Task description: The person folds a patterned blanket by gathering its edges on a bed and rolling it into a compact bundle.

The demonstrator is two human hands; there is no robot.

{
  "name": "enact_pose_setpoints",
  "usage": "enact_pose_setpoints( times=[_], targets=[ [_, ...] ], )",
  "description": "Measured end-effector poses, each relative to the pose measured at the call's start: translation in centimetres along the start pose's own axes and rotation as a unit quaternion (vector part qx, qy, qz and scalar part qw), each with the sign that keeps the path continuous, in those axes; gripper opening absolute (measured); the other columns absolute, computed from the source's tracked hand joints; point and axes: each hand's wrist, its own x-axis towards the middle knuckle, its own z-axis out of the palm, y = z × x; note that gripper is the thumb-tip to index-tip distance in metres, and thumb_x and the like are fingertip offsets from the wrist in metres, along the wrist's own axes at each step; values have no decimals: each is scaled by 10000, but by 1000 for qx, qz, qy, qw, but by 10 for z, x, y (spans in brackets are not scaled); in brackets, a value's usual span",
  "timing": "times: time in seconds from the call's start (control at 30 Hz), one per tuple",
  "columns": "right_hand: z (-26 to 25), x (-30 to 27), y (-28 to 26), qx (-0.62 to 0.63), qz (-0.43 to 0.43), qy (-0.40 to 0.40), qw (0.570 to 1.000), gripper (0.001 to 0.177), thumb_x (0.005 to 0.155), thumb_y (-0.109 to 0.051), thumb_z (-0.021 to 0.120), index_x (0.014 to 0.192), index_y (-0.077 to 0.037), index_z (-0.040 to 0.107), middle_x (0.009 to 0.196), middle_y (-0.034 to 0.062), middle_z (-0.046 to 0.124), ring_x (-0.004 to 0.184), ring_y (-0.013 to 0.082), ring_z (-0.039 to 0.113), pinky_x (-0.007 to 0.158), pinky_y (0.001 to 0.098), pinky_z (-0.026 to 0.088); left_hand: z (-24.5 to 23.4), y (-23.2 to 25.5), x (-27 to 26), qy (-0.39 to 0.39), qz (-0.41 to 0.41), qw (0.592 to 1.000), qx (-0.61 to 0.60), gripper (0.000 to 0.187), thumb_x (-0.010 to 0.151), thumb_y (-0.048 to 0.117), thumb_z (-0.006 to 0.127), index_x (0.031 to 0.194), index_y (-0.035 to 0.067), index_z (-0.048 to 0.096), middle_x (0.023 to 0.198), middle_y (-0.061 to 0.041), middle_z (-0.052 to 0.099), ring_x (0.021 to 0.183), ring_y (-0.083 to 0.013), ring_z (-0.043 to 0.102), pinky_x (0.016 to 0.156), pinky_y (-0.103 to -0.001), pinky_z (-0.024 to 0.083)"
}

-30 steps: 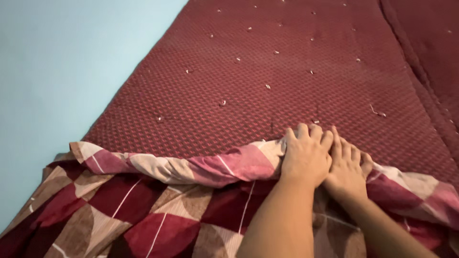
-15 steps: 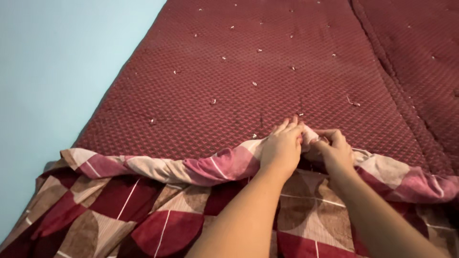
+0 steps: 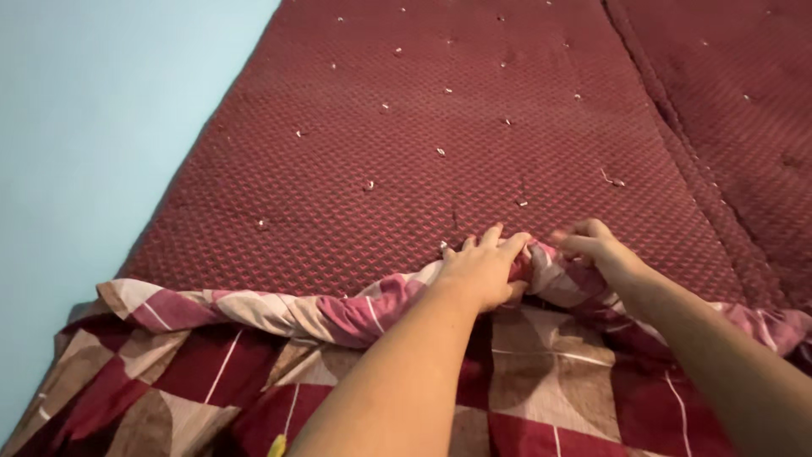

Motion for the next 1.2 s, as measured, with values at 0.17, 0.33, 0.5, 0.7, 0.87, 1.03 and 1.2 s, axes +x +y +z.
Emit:
enact_pose_setpoints(
  times=[0.17, 0.33, 0.5, 0.7, 0.87, 1.03, 1.2],
  targets=[
    [69, -36, 4, -535, -149, 171, 814, 529, 975, -580, 340, 1368, -318, 578, 1382, 70, 572, 1322, 360, 464, 1016, 681, 317, 7, 16, -23, 25, -8, 998, 51, 853, 856, 463, 739, 1568, 262, 314, 1612, -197, 325, 1423, -422, 431, 1129, -628, 368],
    [77, -63, 37, -519, -381, 261, 719, 469, 1102, -488, 338, 1391, -221, 593, 1493, 202, 530, 1403, 492, 343, 1093, 620, 248, -27, 15, -9, -143, -39, 989, -5, 933, 820, 437, 803, 1566, 246, 278, 1620, -198, 250, 1463, -412, 338, 1142, -607, 325],
    [88, -106, 39, -496, -327, 255, 763, 421, 1035, -366, 410, 1355, -153, 582, 1309, 72, 620, 1291, 264, 519, 1082, 513, 320, -42, -2, 23, -280, -27, 959, 24, 939, 737, 462, 861, 1518, 234, 391, 1573, -146, 380, 1456, -378, 380, 1139, -580, 365],
    [52, -128, 15, -541, -250, 76, 799, 631, 802, -539, 676, 1296, -159, 574, 1211, 41, 639, 1227, 252, 525, 1076, 461, 401, -23, 33, -7, -229, -39, 962, 147, 955, 638, 492, 931, 1459, 221, 527, 1517, -84, 535, 1446, -337, 430, 1136, -548, 413],
    [45, -116, 4, -664, -98, 4, 741, 1076, 596, -784, 775, 1469, -263, 422, 1428, 58, 491, 1401, 273, 387, 1115, 622, 262, -22, 47, -21, -190, -21, 969, 153, 1034, 614, 399, 988, 1497, 313, 456, 1601, -91, 369, 1518, -362, 281, 1174, -694, 251],
    [47, -117, 27, -686, -150, 28, 711, 1203, 606, -865, 747, 1588, -317, 317, 1672, 87, 238, 1513, 383, 189, 1056, 741, 142, -17, 43, -45, -147, -1, 982, 120, 1051, 589, 393, 982, 1476, 337, 422, 1531, -102, 454, 1378, -396, 480, 1064, -537, 478],
    [62, -147, 29, -635, -127, 71, 758, 1183, 591, -768, 764, 1601, -343, 319, 1519, -32, 454, 1430, 260, 373, 1139, 698, 154, -4, 40, -63, -91, 36, 983, 152, 818, 690, 424, 891, 1400, 292, 507, 1286, -96, 698, 1188, -317, 678, 970, -461, 544]
  ],
)
